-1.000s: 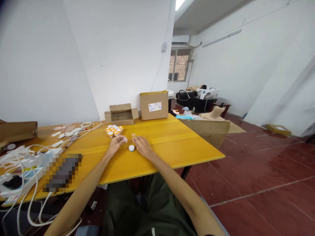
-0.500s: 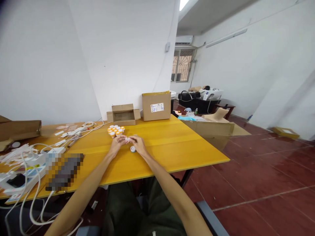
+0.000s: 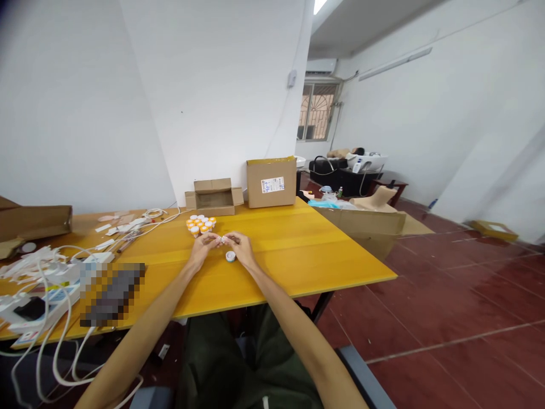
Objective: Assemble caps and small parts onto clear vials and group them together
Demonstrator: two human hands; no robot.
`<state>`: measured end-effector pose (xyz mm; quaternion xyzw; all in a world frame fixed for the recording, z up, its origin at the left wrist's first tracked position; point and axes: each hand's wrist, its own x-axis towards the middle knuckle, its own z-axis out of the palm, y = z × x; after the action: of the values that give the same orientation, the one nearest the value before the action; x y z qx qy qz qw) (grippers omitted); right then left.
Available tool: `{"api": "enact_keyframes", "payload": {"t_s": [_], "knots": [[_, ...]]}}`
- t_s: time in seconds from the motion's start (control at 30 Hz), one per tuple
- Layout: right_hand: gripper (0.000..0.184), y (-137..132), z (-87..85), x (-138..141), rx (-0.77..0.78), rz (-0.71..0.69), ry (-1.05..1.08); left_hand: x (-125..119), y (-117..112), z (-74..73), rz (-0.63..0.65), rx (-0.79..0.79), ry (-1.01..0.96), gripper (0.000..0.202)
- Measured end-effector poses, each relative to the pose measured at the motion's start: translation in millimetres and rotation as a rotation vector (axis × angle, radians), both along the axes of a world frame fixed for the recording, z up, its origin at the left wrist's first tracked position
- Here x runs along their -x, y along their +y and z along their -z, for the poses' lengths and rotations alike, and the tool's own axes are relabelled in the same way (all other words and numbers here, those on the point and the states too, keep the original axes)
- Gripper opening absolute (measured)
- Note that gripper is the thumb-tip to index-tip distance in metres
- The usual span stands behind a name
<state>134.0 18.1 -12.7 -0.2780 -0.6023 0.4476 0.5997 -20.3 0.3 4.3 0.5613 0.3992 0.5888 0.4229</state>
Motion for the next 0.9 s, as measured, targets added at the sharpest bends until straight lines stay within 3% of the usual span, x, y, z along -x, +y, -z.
{"api": "enact_keyframes", "payload": {"t_s": [0.13,0.47,0.73,0.9], "knots": [[0.017,2.4,2.0,0.2,-0.024,0.002,-0.01,0.3,-0.8,0.3,-0.02,-0.007,-0.009,0.031],[0.019,5.1,2.5,-1.3,-0.017,0.055,-0.007,-2.1,-1.0,1.2,0.082,0.039,0.015,0.035],[0.024,5.3,1.6,-4.3,-0.032,-0.012,0.004,-4.2,-0.5,0.1,0.129,-0.017,0.078,0.036],[0.024,6.9,2.9,-3.6,0.039,0.001,0.016,-10.1,-5.8,-2.7,0.09,-0.113,0.183,0.028]]}}
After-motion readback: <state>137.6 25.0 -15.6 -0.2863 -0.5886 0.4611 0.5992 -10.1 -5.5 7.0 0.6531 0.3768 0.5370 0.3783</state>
